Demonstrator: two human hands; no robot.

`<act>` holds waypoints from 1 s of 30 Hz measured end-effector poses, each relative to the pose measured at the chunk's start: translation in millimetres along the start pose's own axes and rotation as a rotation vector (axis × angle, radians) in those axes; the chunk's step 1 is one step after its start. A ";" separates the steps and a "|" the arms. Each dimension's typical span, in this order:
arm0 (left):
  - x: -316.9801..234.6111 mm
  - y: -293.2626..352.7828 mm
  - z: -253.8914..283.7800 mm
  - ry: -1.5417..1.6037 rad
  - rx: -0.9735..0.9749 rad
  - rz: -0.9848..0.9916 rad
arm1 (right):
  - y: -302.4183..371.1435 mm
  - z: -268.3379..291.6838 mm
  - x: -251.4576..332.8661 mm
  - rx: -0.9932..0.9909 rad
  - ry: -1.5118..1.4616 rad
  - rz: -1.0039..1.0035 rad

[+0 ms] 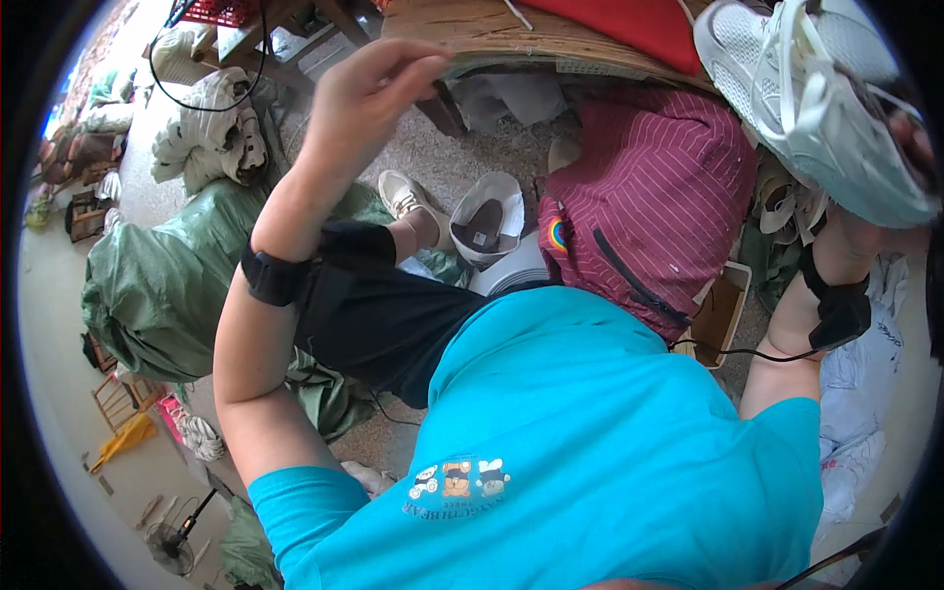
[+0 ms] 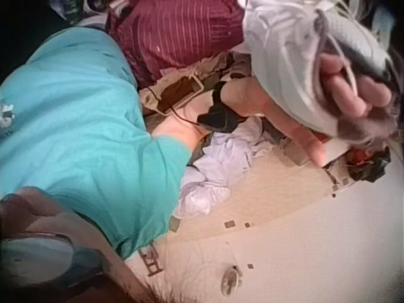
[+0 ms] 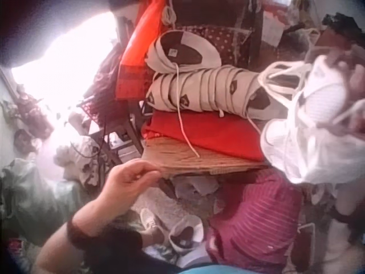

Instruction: The person sits on the floor and laces a white shoe by hand, threading the laces through the eyelets and tying them. They then pick up a second white shoe and begin the same lacing process.

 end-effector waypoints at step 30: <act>-55.3 -174.0 -22.1 0.731 0.050 0.213 | -146.4 -17.5 -131.7 -0.128 0.216 -0.290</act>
Point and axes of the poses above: each hand's wrist, its own y-axis away from the middle knuckle, its own z-axis out of the back of the hand, x = y × z, the point moved 7 cm from there along -y, towards the middle knuckle, and after that the axes turned 10 degrees about z, right-handed, at the moved point
